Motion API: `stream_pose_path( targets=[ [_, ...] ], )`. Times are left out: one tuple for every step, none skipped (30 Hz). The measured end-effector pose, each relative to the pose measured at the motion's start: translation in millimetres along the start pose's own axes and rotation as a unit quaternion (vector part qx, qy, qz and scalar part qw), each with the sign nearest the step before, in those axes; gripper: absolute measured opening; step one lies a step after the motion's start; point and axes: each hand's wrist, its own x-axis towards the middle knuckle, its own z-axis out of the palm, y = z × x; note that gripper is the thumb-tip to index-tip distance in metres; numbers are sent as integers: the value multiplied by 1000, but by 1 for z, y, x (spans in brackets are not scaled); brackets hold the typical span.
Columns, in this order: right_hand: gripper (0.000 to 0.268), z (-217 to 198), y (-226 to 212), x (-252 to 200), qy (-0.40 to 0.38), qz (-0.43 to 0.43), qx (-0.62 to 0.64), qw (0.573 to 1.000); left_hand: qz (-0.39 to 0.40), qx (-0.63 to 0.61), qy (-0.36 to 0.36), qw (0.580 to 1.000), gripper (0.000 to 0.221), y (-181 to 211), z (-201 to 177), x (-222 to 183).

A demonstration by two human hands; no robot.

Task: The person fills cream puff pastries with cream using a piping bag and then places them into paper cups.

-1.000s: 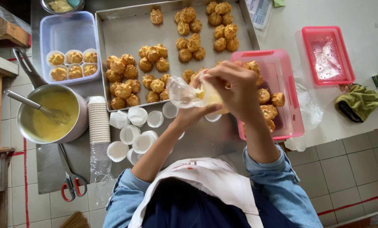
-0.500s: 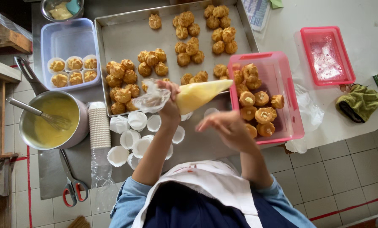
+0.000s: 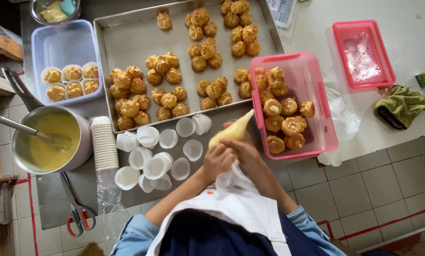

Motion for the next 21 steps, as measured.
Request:
stream_pose_path(
  targets=[
    [58, -7, 7, -1, 3, 3, 2, 1000, 29, 70, -81, 994, 19, 6, -6, -7],
    [57, -14, 14, -2, 1, -44, -126, 991, 26, 67, -84, 994, 19, 6, -13, -12],
    [57, -22, 21, -2, -2, -88, -252, 964, 109, 108, -190, 970, 20, 6, -24, -18],
    [57, -28, 29, 0, -1, -84, -252, 964, 191, 145, -292, 926, 25, 4, -32, -23],
    [54, -32, 37, 2, -2, -103, -332, 938, 189, 142, -294, 926, 25, 2, -34, -25],
    [52, -36, 44, 4, -4, -121, -410, 904, 178, 60, -335, 923, 23, 0, -34, -26],
    [52, -39, 49, 6, -5, -118, -410, 905, 165, -20, -373, 913, 21, -2, -36, -27],
    [49, -40, 53, 9, -19, -120, -386, 914, 162, -21, -374, 913, 21, -4, -40, -27],
    [47, -40, 56, 11, -32, -122, -363, 923, 104, -103, -388, 910, 34, -7, -45, -25],
    [47, -40, 58, 12, -33, -119, -363, 924, 46, -184, -398, 897, 48, -9, -51, -20],
    [50, -39, 59, 11, -30, -139, -402, 904, 44, -185, -399, 897, 48, -11, -61, -13],
    [52, -39, 59, 11, -27, -160, -441, 883, 10, -227, -411, 883, 47, -12, -73, -4],
    [52, -38, 58, 13, -28, -158, -441, 883, -24, -268, -421, 866, 46, -14, -86, 8],
    [53, -37, 56, 16, -46, -179, -441, 878, -89, -288, -419, 857, 46, -19, -102, 20],
    [54, -36, 56, 17, -64, -201, -440, 873, -152, -306, -415, 843, 45, -30, -116, 33],
    [54, -35, 55, 16, -65, -200, -439, 873, -168, -246, -430, 852, 43, -44, -124, 48],
    [54, -34, 54, 13, -79, -172, -433, 881, -183, -184, -443, 858, 41, -63, -131, 61],
    [54, -32, 53, 12, -93, -144, -427, 888, -189, -181, -338, 904, 33, -88, -141, 70],
    [54, -31, 52, 13, -95, -145, -427, 888, -152, -169, -247, 942, 32, -117, -142, 80],
    [50, -30, 51, 12, -82, -128, -456, 877, -208, -144, -259, 932, 23, -148, -141, 88],
    [46, -28, 50, 12, -69, -113, -484, 865, -169, -88, -189, 963, 9, -184, -137, 96]
  ],
)
